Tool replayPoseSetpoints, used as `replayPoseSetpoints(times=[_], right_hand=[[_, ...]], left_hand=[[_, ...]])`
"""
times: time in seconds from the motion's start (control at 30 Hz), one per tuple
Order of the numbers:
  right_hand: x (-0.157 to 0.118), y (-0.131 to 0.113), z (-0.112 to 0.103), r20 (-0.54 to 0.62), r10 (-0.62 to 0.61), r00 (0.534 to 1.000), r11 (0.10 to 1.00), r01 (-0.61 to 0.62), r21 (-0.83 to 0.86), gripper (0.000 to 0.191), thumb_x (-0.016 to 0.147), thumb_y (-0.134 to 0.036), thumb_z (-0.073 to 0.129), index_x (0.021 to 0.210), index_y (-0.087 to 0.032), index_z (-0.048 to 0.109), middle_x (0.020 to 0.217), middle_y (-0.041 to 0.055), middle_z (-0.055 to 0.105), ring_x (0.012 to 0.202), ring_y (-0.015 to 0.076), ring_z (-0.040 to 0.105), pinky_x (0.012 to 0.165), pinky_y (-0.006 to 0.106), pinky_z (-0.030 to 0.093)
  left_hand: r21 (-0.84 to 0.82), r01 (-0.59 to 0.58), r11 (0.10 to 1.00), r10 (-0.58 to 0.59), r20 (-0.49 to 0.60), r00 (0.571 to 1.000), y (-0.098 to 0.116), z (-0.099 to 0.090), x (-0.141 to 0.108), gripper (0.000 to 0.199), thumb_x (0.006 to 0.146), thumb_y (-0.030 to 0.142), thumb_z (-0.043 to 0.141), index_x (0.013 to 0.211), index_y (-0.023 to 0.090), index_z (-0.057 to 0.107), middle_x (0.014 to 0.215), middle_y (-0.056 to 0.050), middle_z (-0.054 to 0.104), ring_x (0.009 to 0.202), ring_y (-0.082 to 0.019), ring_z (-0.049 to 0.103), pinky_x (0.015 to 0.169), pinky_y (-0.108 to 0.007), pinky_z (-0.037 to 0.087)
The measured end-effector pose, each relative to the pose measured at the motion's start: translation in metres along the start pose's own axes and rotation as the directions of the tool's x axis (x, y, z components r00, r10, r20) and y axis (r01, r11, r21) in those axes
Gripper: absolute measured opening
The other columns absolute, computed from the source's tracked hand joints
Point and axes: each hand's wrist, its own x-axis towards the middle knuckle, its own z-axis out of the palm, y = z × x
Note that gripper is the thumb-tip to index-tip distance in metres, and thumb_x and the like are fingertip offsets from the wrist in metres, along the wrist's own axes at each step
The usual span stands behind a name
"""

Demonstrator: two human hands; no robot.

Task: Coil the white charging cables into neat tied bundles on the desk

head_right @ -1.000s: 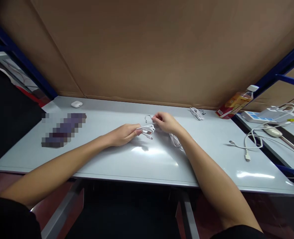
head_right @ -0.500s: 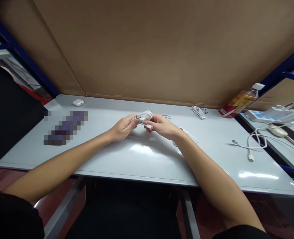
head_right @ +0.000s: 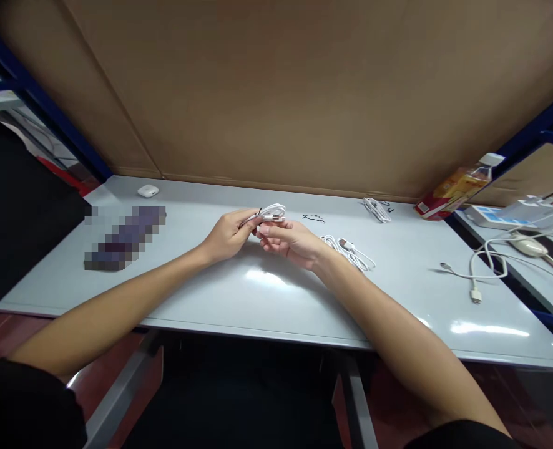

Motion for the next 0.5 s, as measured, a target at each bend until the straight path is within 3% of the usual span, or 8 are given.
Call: replayPoseSetpoints(times=[0.13,0.23,0.3,0.37,0.43,0.5], right_hand=[[-0.001,0.002,0.006,-0.023,-0.040,0.999,0.999,0.040,-0.012,0.020,0.074,-0.031,0.090,0.087,-0.021,0.078,0.092,0.0027,0.072,0.078,0.0124,0.061,0.081,0.031,0.053],[-0.005,0.004,0.011,-0.053,-0.224,0.973,0.941,0.201,-0.273,0.025,0.078,-0.037,0.085,0.095,-0.021,0.078,0.098,0.0060,0.075,0.084,0.0175,0.065,0.085,0.037,0.054],[-0.008,0.004,0.011,-0.019,-0.443,0.896,0.737,0.352,-0.577,0.024,0.083,-0.038,0.080,0.100,-0.022,0.076,0.095,0.0061,0.074,0.082,0.0197,0.066,0.083,0.040,0.054],[-0.010,0.004,0.007,0.082,-0.623,0.778,0.414,0.417,-0.809,0.024,0.088,-0.035,0.075,0.108,-0.023,0.072,0.093,0.0058,0.072,0.080,0.0208,0.065,0.080,0.040,0.053],[-0.010,0.002,0.000,0.189,-0.689,0.700,0.157,0.398,-0.904,0.035,0.089,-0.034,0.074,0.121,-0.024,0.068,0.100,0.0077,0.070,0.084,0.0229,0.064,0.078,0.040,0.053],[-0.009,0.002,-0.007,0.272,-0.675,0.686,0.008,0.376,-0.927,0.045,0.088,-0.034,0.074,0.131,-0.024,0.064,0.109,0.0108,0.069,0.089,0.0255,0.065,0.078,0.041,0.053]], left_hand=[[-0.078,0.070,0.994,-0.073,-0.029,0.997,-0.004,0.001,0.000,0.042,0.106,0.036,0.046,0.136,0.016,0.069,0.111,-0.009,0.075,0.097,-0.020,0.065,0.088,-0.029,0.048],[-0.197,0.225,0.954,-0.227,0.014,0.974,-0.006,0.002,0.000,0.052,0.104,0.047,0.051,0.143,0.016,0.065,0.098,-0.008,0.074,0.086,-0.019,0.064,0.075,-0.028,0.048],[-0.247,0.325,0.913,-0.317,0.071,0.946,-0.006,0.002,-0.001,0.056,0.102,0.053,0.053,0.144,0.017,0.065,0.077,-0.002,0.066,0.067,-0.015,0.056,0.060,-0.025,0.042],[-0.261,0.364,0.894,-0.345,0.116,0.931,-0.005,0.002,-0.001,0.055,0.101,0.056,0.054,0.137,0.017,0.069,0.067,0.001,0.057,0.059,-0.013,0.048,0.054,-0.024,0.036],[-0.248,0.355,0.901,-0.331,0.135,0.934,-0.004,0.002,-0.002,0.051,0.101,0.056,0.054,0.126,0.016,0.074,0.066,0.001,0.055,0.058,-0.012,0.045,0.055,-0.024,0.035],[-0.221,0.342,0.913,-0.319,0.132,0.938,-0.003,0.003,-0.003,0.048,0.102,0.055,0.053,0.121,0.016,0.076,0.068,0.001,0.058,0.056,-0.011,0.043,0.055,-0.024,0.035]])
